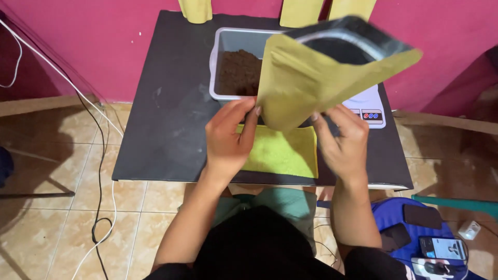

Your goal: Filling yellow pouches with ground coffee using a spoon, weighing them on a scale, and folding the tops.

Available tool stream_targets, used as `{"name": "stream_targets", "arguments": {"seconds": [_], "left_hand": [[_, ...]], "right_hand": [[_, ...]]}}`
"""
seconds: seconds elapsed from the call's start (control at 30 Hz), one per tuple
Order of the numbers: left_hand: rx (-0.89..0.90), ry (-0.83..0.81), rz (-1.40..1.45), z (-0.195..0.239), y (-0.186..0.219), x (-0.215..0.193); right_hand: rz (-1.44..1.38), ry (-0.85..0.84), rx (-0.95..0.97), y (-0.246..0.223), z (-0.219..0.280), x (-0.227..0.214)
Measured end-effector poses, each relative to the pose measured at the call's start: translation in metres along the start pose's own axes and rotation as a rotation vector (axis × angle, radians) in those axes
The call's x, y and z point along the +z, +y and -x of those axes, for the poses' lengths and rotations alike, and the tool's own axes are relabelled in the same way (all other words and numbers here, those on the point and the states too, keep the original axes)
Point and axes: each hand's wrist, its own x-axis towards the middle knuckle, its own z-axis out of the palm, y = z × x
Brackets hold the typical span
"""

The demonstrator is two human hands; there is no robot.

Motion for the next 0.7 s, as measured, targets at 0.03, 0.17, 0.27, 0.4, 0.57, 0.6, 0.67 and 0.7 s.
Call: {"name": "stream_targets", "arguments": {"seconds": [0.03,0.17,0.27,0.4,0.57,0.6,0.67,0.7], "left_hand": [[-0.01,-0.003,-0.01,0.004,0.001,-0.002],[-0.153,-0.057,-0.025,0.065,-0.036,0.011],[-0.256,-0.172,-0.129,0.115,-0.073,0.024],[-0.146,-0.272,-0.32,0.14,-0.089,0.026],[-0.238,-0.326,-0.357,0.155,-0.108,0.037],[-0.173,-0.319,-0.336,0.156,-0.11,0.04],[-0.117,-0.271,-0.377,0.147,-0.098,0.034],[-0.135,-0.213,-0.286,0.137,-0.082,0.028]], "right_hand": [[0.003,-0.007,0.018,0.002,0.006,0.003],[-0.064,-0.076,0.146,0.026,0.053,0.04],[-0.081,-0.144,0.375,0.047,0.092,0.066],[-0.039,-0.216,0.368,0.053,0.104,0.066],[-0.08,-0.231,0.316,0.073,0.113,0.07],[-0.059,-0.228,0.336,0.077,0.117,0.07],[-0.085,-0.25,0.305,0.079,0.122,0.071],[-0.01,-0.25,0.357,0.079,0.123,0.071]]}}
